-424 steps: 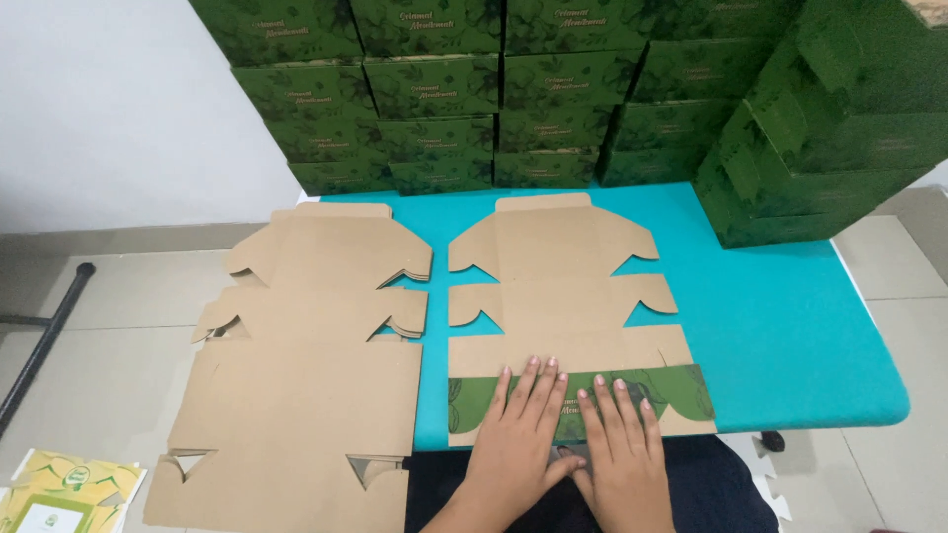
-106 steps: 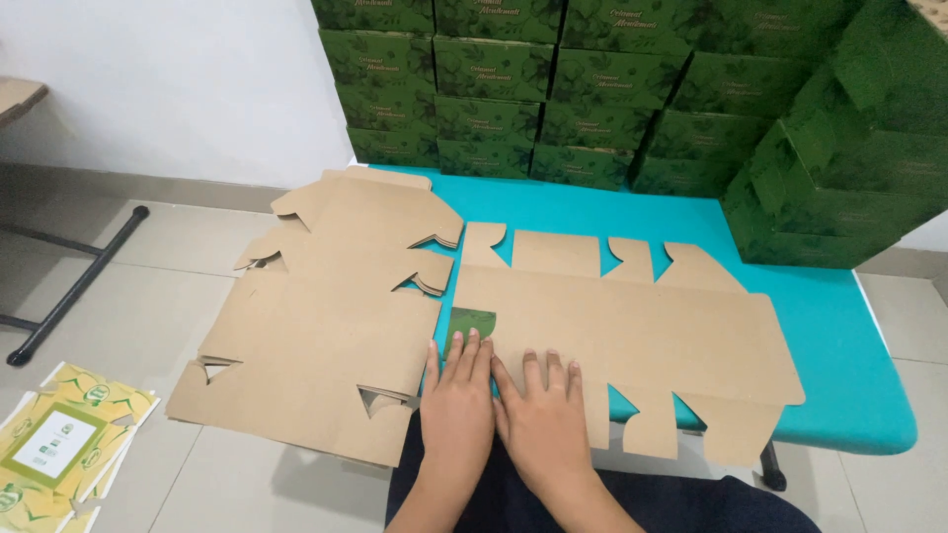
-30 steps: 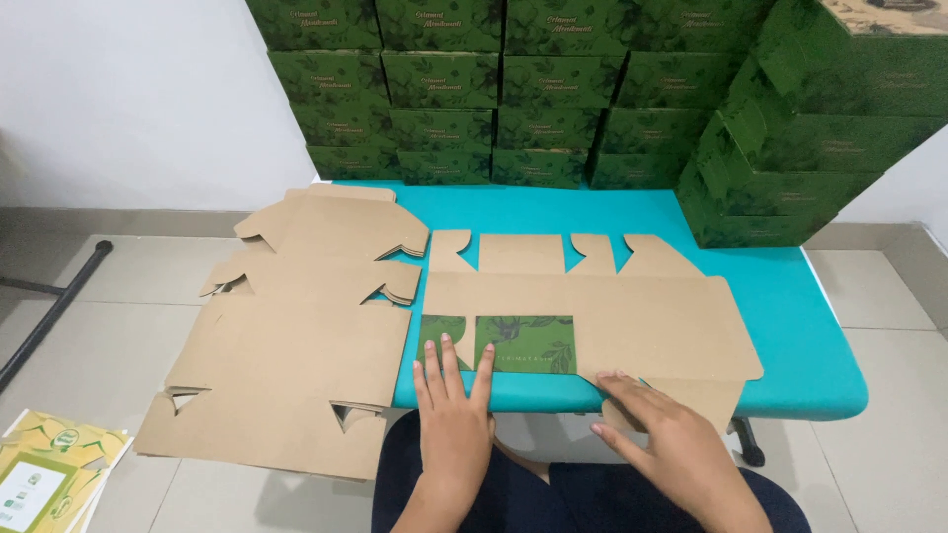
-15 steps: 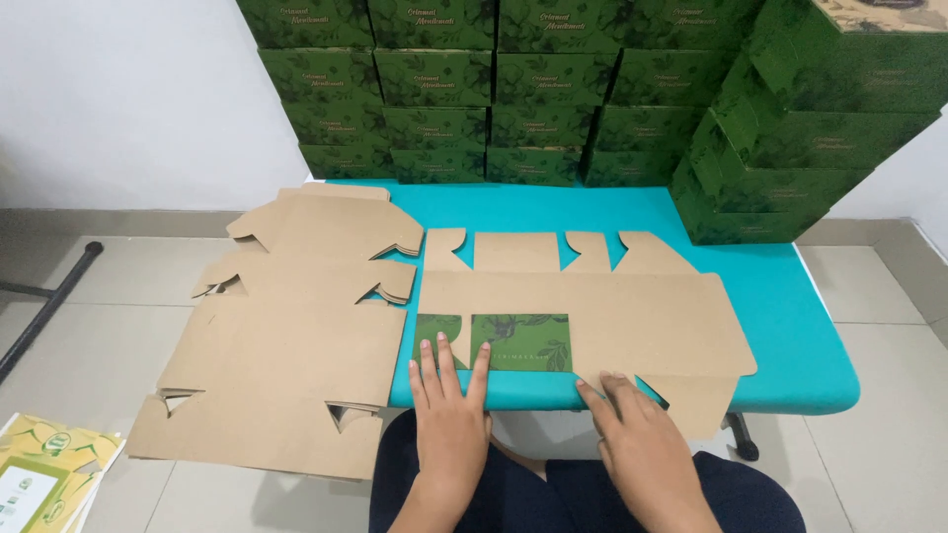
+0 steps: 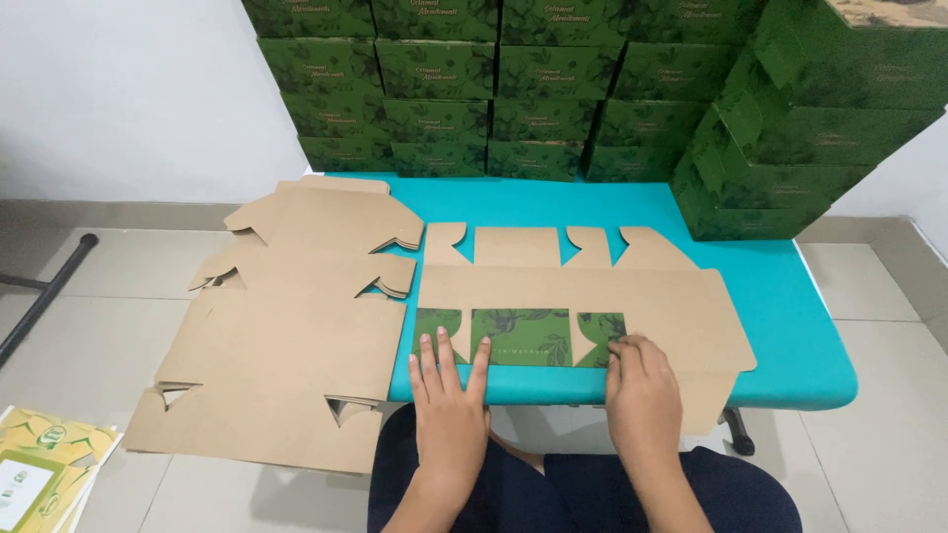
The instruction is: The person assembles flat cardboard pieces into small green boxes by folding the sides and tucking the flaps. The person repeats this process for multiple boxes, stacking the finished ones on a nearby pile.
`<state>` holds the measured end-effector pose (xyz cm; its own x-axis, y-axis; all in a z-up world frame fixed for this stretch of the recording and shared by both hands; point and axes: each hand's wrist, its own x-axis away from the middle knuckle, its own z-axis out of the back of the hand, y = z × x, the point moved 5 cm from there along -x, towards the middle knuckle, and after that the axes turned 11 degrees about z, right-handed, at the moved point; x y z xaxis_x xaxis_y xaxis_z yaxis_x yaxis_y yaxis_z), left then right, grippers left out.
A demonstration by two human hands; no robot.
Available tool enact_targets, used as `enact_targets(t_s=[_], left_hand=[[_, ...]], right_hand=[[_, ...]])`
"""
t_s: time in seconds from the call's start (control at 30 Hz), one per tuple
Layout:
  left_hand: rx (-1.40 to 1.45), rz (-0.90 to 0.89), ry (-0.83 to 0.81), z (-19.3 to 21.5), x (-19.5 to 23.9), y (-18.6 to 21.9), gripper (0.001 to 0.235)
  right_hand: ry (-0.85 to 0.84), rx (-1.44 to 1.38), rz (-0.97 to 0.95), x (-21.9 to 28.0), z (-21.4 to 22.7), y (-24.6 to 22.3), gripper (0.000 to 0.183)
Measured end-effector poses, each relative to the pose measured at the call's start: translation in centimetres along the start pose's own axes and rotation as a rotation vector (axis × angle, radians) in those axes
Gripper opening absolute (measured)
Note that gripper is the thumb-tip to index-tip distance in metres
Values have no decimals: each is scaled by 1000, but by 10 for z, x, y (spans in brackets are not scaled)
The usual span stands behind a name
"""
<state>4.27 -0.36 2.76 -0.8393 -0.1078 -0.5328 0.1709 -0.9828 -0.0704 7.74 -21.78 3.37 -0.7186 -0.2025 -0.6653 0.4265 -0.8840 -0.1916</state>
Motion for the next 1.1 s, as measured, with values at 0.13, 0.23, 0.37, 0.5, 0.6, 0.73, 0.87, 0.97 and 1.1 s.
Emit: enact_targets(t_s=[0.13, 0.23, 0.37, 0.5, 0.6, 0.73, 0.87, 0.97, 1.1], left_hand=[[-10, -9, 1, 1, 0, 1, 85], [-23, -12, 4, 1, 0, 1, 93], [-17, 1, -2, 3, 1, 1, 94], [29, 7, 3, 4, 1, 2, 94], [84, -21, -3, 14, -1, 21, 102], [187, -158, -71, 5, -3, 62, 105], [247, -289, -57, 8, -4, 96, 73], [246, -306, -60, 13, -4, 104, 75], [278, -323, -120, 12, -5, 104, 95]], right_hand=[[-4, -10, 71, 5, 10, -28, 22], [-28, 32, 158, 10, 15, -40, 28], [-160, 25, 138, 12, 19, -37, 41], [-251, 216, 194, 12, 21, -40, 51], [-215, 262, 213, 11, 19, -38, 46], [-209, 250, 223, 9, 22, -37, 45], [-246, 215, 191, 12, 20, -35, 43], [-283, 217, 185, 16, 21, -27, 54], [-393, 529, 255, 31, 31, -9, 91]])
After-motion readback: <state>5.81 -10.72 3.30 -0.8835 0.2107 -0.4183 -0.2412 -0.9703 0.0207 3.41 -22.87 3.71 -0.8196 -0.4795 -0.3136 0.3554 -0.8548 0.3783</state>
